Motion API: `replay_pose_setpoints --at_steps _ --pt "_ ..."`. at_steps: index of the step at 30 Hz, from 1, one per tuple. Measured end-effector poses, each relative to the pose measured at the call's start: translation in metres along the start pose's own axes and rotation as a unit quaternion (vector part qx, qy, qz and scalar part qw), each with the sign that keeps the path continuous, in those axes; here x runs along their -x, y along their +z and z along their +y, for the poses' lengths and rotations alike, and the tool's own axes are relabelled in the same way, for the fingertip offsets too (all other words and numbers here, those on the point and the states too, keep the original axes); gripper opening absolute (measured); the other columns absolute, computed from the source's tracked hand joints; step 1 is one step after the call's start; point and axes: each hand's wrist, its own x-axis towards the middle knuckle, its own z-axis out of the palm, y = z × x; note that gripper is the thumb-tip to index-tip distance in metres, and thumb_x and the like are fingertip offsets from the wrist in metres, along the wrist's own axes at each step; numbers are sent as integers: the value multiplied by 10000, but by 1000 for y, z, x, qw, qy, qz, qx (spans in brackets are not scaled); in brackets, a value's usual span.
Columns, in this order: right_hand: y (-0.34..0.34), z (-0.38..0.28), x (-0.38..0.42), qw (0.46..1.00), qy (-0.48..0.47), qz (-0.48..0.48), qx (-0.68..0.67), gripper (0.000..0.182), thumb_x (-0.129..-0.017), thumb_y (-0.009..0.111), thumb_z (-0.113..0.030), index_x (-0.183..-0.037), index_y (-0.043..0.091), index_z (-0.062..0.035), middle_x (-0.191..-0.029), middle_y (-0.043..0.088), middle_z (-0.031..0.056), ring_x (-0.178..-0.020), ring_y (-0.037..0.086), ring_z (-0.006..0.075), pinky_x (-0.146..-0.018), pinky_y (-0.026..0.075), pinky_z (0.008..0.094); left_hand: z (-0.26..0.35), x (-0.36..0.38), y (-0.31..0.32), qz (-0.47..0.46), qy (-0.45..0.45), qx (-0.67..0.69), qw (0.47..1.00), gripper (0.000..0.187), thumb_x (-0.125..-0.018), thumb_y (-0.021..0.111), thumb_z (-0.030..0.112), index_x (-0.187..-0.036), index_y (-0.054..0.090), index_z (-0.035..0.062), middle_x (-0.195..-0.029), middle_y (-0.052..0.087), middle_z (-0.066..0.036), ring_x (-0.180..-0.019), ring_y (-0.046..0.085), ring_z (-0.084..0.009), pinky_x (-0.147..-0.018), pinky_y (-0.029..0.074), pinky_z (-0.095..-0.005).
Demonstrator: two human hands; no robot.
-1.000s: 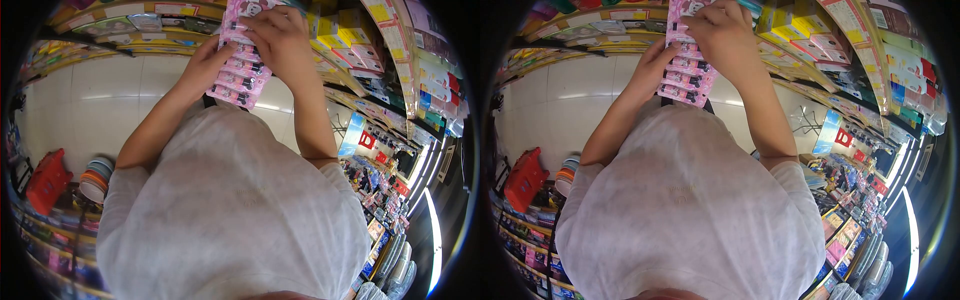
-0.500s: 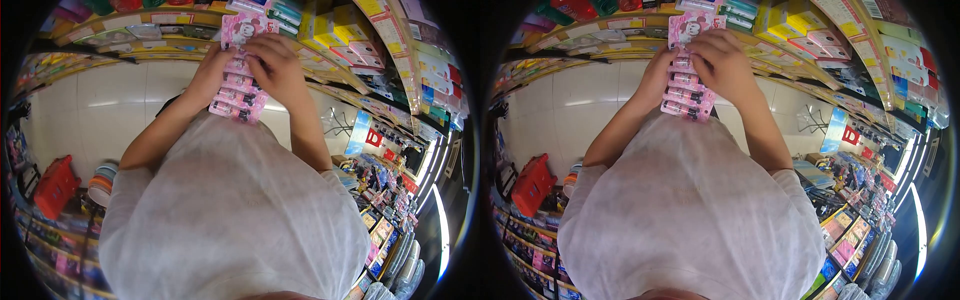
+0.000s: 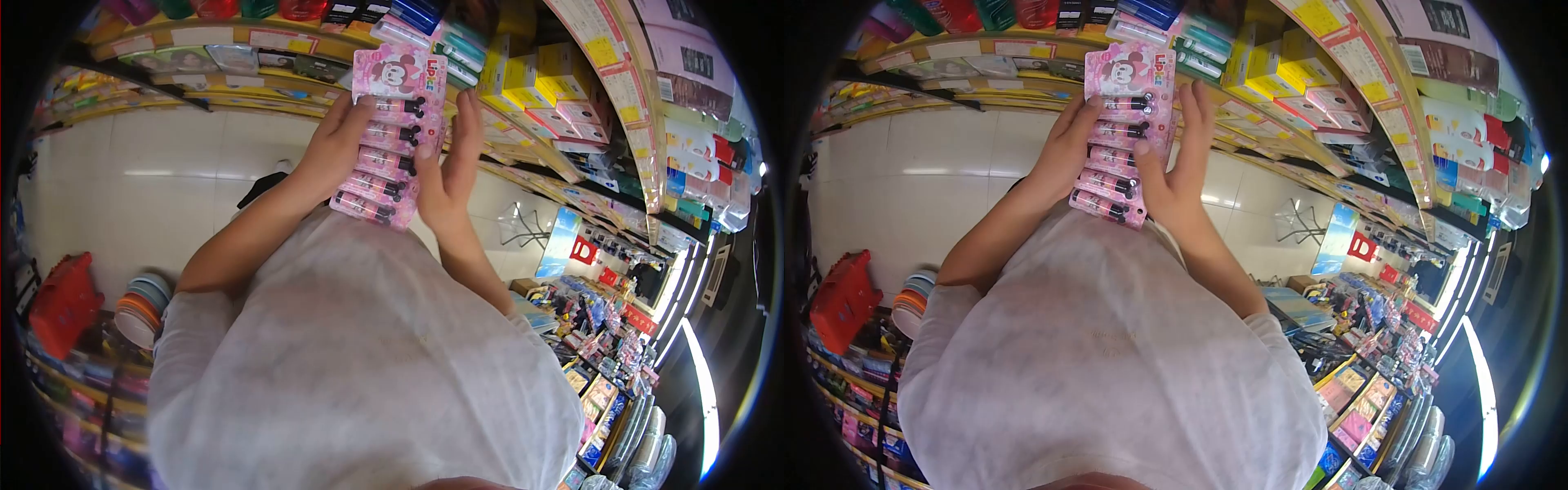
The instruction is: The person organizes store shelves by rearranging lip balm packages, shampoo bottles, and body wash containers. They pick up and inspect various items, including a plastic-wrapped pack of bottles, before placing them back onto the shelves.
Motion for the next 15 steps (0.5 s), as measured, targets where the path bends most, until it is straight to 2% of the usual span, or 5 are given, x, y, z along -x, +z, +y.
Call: replay_pose_setpoints --at_steps 2,6,9,12,15 --pt "8 -2 13 997 45 -57 -10 854 -930 679 -139 -1590 180 73 -1634 184 305 -1540 154 421 -1232 158 504 -1 4 -1 -3 14 -17 1000 469 -1091 509 356 -1442 482 46 -1313 606 -82 -1166 598 -137 -996 475 -286" --pt "18 -8 8 996 58 -55 -28 874 -906 711 -145 -1589 207 64 -1631 111 336 -1536 151 439 -1219 188 502 1 6 -6 3 19 -47 999 502 -1088 507 376 -1472 458 56 -1352 587 -87 -1228 565 -150 -1039 451 -305" --pt "24 -14 10 997 51 -48 -35 857 -890 704 -93 -1600 237 21 -1648 132 246 -1524 211 357 -1225 220 445 6 11 -3 11 28 -46 998 500 -1089 503 368 -1470 458 47 -1360 583 -87 -1243 554 -152 -1049 444 -313" --pt "25 -15 11 997 35 -63 -8 857 -871 722 -73 -1590 266 17 -1646 119 241 -1515 225 361 -1212 251 449 5 12 -5 16 43 -43 998 491 -1089 511 359 -1458 467 39 -1339 596 -79 -1212 572 -146 -1026 457 -305" --pt "30 -13 11 997 11 -75 1 808 -873 732 -119 -1541 310 50 -1605 163 343 -1514 193 453 -1204 221 507 -3 15 -16 26 25 -21 999 464 -1089 519 354 -1421 489 32 -1280 620 -72 -1169 591 -136 -991 472 -295"
